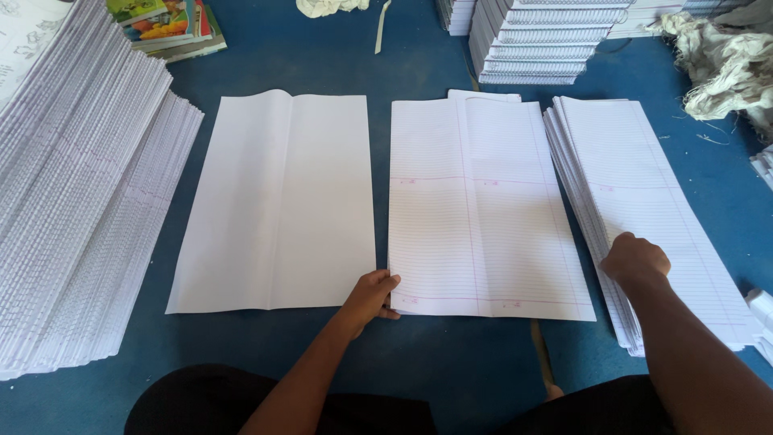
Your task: The person inserts printed sheets into lined notebook covers, folds the covers around the sheets, and stacks the assembled notebooks. The process is repeated for multiple units on a blue floor workspace.
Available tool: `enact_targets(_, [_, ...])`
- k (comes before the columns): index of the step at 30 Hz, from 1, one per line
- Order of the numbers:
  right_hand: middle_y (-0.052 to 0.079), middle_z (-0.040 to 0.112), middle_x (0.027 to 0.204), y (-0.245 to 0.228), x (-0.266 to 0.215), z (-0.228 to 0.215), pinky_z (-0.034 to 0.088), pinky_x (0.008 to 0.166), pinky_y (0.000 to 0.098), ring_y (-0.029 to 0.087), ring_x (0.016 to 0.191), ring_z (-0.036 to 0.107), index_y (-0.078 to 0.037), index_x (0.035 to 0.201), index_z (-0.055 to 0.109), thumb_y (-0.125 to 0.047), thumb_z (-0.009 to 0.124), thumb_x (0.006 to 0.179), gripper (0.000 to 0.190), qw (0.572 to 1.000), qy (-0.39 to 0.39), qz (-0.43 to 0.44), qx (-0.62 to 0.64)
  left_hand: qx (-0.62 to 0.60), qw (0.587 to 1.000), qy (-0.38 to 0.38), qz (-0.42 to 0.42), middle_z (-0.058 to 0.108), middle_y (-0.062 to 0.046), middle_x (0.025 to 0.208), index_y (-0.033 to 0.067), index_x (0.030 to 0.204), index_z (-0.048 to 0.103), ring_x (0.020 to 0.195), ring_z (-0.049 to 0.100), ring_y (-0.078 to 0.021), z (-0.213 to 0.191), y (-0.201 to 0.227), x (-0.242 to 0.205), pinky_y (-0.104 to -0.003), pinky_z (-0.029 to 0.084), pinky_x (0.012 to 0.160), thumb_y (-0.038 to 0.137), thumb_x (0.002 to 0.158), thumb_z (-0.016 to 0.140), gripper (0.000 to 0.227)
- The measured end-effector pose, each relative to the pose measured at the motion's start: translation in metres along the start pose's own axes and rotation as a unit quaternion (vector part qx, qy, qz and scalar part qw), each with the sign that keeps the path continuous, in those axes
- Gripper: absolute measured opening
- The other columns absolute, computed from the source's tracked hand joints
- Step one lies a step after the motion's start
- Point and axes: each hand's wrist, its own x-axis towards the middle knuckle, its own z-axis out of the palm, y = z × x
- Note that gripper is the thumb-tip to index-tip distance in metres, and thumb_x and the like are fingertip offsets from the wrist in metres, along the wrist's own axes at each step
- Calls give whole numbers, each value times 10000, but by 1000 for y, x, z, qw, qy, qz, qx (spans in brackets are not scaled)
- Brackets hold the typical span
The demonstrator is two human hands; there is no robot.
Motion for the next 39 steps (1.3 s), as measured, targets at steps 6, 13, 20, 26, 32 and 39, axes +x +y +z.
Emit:
enact_targets(6, [210,768,1150,-13,4,1,616,853,443,330,981,777,-44,1290,706,-257,653,985,376,999,-7,-10,-43,6,1000,3,1,628,-87,830,9,1143,656,765,689,-179,0,-2,3,-329,656,711,337,1031,494,383])
enact_targets(13, [191,786,1149,-25,-13,-15,564,915,433,325,1029,770,-63,1261,731,-314,654,976,388,997,-39,16,-63,4,1000,4,-3,662,-93,859,10,1176,642,781,700,-179,0,-1,3,-327,652,708,346,1027,483,400])
enact_targets(20, [239,760,1059,-36,-32,-10,632,746,414,341,896,797,33,1263,646,-426,751,882,605,998,46,31,-6,11,1000,7,-14,659,-98,871,8,1247,624,793,701,-183,0,1,3,-323,659,717,330,1037,463,417])
enact_targets(26, [222,776,1047,-35,-15,1,602,791,435,339,915,789,1,1250,684,-269,556,1030,371,997,67,-7,-38,0,1000,4,-13,669,-98,876,23,1280,606,799,705,-184,-1,-1,5,-327,654,722,336,1038,458,422])
enact_targets(32, [212,796,1031,-29,-19,-26,596,793,430,324,906,789,-35,1249,674,-256,535,1053,327,995,88,-13,-38,5,1000,0,-5,692,-123,922,8,1268,610,824,719,-192,-1,-1,4,-331,654,734,333,1039,462,424])
enact_targets(39, [257,776,995,-42,-54,-66,617,742,455,354,848,779,-24,1326,594,-186,552,1030,339,986,154,-55,-18,9,1000,8,-3,706,-144,987,-4,1251,619,849,725,-196,0,0,0,-324,657,732,310,1030,488,406])
